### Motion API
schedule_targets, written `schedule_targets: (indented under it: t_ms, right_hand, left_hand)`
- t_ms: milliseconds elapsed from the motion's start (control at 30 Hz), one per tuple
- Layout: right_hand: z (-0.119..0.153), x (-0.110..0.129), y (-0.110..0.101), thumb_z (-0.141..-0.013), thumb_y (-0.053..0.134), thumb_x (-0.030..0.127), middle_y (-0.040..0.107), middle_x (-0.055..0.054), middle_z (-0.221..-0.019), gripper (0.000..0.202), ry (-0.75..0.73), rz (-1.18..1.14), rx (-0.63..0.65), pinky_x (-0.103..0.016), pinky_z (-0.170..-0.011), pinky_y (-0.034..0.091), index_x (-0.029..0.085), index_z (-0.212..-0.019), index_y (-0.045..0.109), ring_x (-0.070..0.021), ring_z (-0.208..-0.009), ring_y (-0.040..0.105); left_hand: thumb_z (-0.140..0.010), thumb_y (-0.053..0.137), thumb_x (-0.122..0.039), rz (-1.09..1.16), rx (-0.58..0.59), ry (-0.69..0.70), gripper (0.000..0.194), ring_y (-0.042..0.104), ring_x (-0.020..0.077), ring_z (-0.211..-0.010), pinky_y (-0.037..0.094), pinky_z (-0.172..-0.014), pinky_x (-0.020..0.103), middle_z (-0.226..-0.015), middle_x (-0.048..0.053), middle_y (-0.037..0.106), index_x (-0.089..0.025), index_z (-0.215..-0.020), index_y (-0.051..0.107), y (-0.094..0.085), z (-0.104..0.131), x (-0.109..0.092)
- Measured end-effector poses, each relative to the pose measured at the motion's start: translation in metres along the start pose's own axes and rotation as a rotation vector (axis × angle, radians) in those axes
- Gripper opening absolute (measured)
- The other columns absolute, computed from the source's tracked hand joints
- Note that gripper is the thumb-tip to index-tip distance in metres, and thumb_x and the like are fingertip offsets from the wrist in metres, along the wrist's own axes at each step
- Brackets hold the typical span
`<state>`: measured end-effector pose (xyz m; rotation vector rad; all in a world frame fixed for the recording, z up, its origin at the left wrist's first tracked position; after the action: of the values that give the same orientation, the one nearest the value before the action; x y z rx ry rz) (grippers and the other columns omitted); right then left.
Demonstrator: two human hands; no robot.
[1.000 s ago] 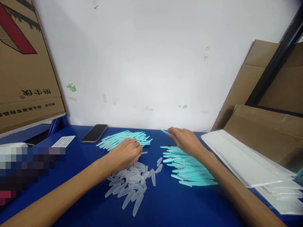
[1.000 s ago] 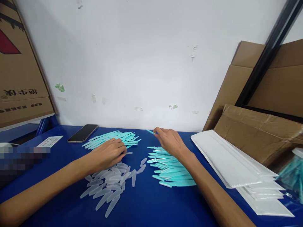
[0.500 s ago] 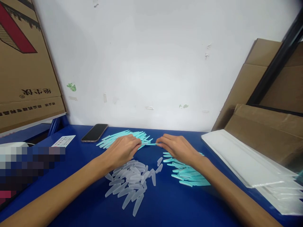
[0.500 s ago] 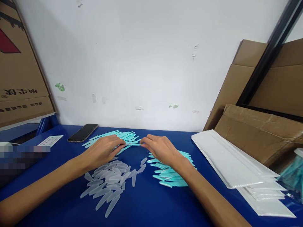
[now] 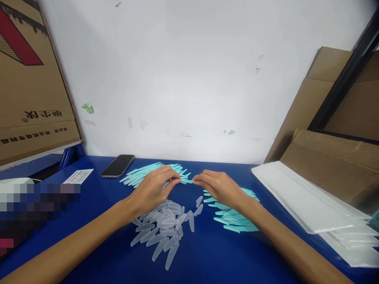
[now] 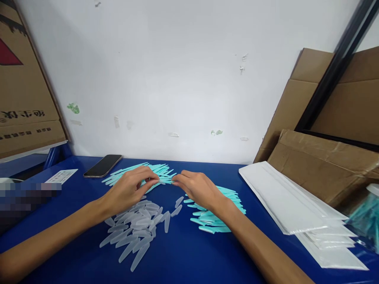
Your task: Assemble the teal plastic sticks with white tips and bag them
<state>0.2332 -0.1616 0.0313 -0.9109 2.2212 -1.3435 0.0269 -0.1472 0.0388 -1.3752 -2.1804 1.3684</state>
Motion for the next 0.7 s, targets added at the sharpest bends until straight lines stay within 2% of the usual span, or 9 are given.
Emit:
schedule_targets:
  t_ms: [133,200,467,600,700]
  right_hand:
    - [-0.001,0.008,0.0,-0.103,0.042,0.033,0.069,-0.005,-0.088,0.029,-0.032,-0.066,-0.117,-0.025,-0.061,0.043,0.018,-0.113,0.066,-0.0138,-0.071,0.062]
    - [-0.001,0.011,0.0,-0.103,0.043,0.033,0.069,-0.006,-0.088,0.029,-0.038,-0.092,-0.136,-0.025,-0.062,0.044,0.019,-0.113,0.066,-0.0139,-0.071,0.062]
    - [-0.001,0.014,0.006,-0.103,0.04,0.033,0.069,-0.005,-0.085,0.031,-0.078,-0.013,-0.055,-0.025,-0.06,0.043,0.02,-0.114,0.067,-0.014,-0.069,0.062]
    - [-0.006,0.011,-0.002,-0.103,0.038,0.043,0.073,-0.004,-0.094,0.037,0.032,0.077,-0.011,-0.025,-0.062,0.044,0.025,-0.122,0.063,-0.0159,-0.076,0.068]
    - [-0.006,0.0,-0.015,-0.103,0.035,0.047,0.072,-0.006,-0.109,0.042,0.16,0.183,-0.025,-0.028,-0.069,0.048,0.025,-0.134,0.054,-0.0205,-0.089,0.069]
  left_hand:
    - [-0.1,0.049,-0.028,0.128,-0.029,-0.04,0.021,0.058,0.0146,-0.075,0.046,-0.065,0.027,-0.088,0.003,0.067,-0.02,-0.099,0.069,-0.002,-0.001,-0.003]
    - [-0.1,0.049,-0.028,0.138,-0.027,-0.036,0.021,0.057,0.0146,-0.075,0.045,-0.065,0.027,-0.086,0.003,0.066,-0.02,-0.1,0.069,-0.001,-0.001,-0.005]
    - [-0.103,0.039,-0.025,-0.058,0.115,0.053,0.03,0.055,0.0161,-0.076,0.041,-0.061,0.027,-0.086,0.004,0.06,-0.021,-0.113,0.067,0.011,0.003,-0.011]
    - [-0.103,0.037,-0.026,-0.183,0.11,0.052,0.031,0.058,0.0179,-0.081,0.045,-0.067,0.03,-0.092,0.005,0.064,-0.02,-0.112,0.066,0.009,0.001,-0.006]
    - [-0.102,0.037,-0.027,-0.316,0.075,0.007,0.032,0.06,0.0219,-0.092,0.047,-0.072,0.033,-0.1,0.008,0.068,-0.018,-0.109,0.066,0.0,-0.002,0.008]
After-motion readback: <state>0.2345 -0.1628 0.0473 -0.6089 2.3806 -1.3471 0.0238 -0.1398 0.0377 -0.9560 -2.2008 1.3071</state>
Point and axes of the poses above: each hand's wrist, its own z-axis away from the middle knuckle, its own y-axis out of the palm, x = y × z, the point moved 4 cm from there along -z, towards the middle knuckle
